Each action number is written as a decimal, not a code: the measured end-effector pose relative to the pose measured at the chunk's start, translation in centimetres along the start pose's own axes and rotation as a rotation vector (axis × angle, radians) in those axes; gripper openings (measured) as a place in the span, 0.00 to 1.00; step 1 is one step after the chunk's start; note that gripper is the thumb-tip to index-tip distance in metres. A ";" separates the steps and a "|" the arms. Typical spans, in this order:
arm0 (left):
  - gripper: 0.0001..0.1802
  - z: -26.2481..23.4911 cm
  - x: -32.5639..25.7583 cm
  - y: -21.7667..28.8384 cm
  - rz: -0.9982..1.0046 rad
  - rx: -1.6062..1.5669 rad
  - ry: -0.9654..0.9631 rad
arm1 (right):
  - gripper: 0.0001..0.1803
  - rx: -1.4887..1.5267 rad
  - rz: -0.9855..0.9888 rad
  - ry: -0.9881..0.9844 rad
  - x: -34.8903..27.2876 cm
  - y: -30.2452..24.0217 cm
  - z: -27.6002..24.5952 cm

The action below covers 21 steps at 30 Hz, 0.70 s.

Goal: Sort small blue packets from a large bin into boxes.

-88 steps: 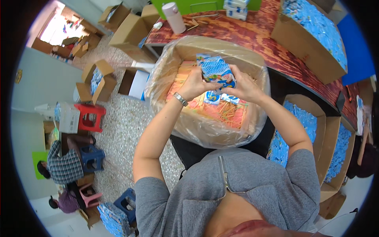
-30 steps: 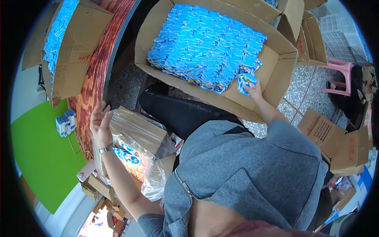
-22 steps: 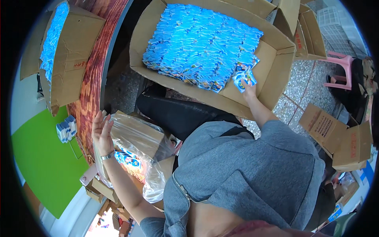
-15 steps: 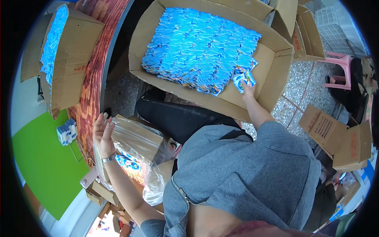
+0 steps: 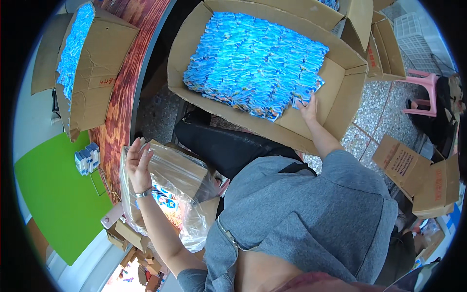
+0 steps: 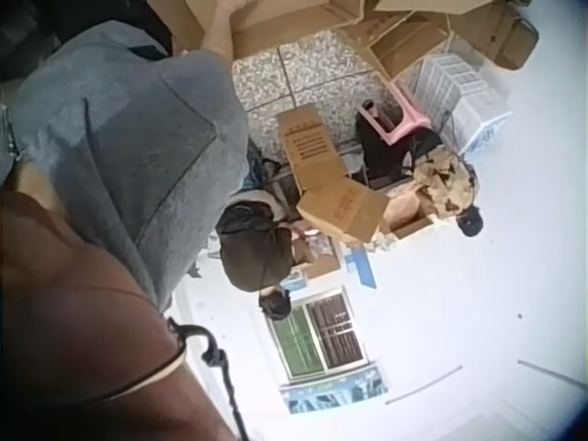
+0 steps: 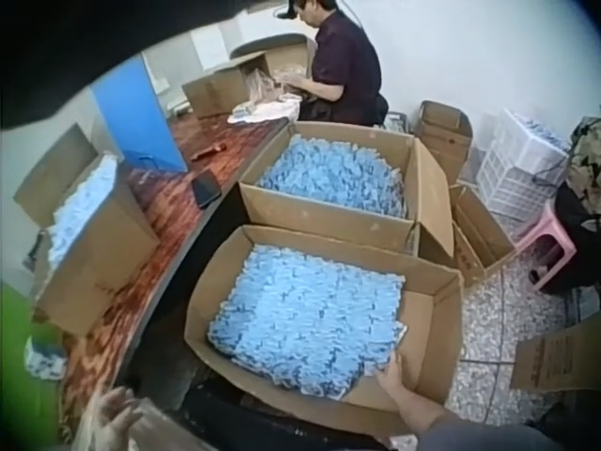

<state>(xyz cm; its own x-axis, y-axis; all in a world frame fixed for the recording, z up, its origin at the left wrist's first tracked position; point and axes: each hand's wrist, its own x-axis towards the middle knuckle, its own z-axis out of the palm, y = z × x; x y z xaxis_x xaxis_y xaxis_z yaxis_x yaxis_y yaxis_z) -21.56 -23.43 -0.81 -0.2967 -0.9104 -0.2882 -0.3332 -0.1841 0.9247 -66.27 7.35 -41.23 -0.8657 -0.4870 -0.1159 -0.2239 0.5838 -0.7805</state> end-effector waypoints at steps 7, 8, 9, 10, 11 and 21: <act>0.25 -1.0 -0.7 -0.1 0.004 -0.025 0.037 | 0.68 0.073 0.005 0.101 -0.1 -5.6 2.6; 0.25 0.0 0.0 -0.4 0.006 -0.041 0.007 | 0.68 0.055 0.009 0.129 0.2 -4.5 1.2; 0.24 -0.1 0.0 -0.6 0.010 -0.029 -0.008 | 0.69 0.033 0.018 0.102 0.1 -5.0 1.2; 0.24 -0.1 0.0 -0.6 0.015 -0.017 -0.023 | 0.71 0.011 0.027 0.075 0.0 -5.4 1.1; 0.24 -0.1 0.0 -0.6 0.016 -0.015 -0.022 | 0.71 0.013 0.027 0.075 -0.1 -5.7 0.5; 0.24 0.3 0.2 -0.2 0.018 -0.039 -0.012 | 0.24 0.043 0.343 0.123 10.3 3.7 -5.2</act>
<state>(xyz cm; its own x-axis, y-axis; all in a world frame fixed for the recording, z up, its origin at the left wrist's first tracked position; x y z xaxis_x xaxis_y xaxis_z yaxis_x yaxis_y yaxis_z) -21.86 -23.47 -1.11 -0.3128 -0.9094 -0.2742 -0.2927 -0.1824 0.9387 -78.34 7.83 -42.14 -0.9352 -0.1840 -0.3026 0.1056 0.6707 -0.7341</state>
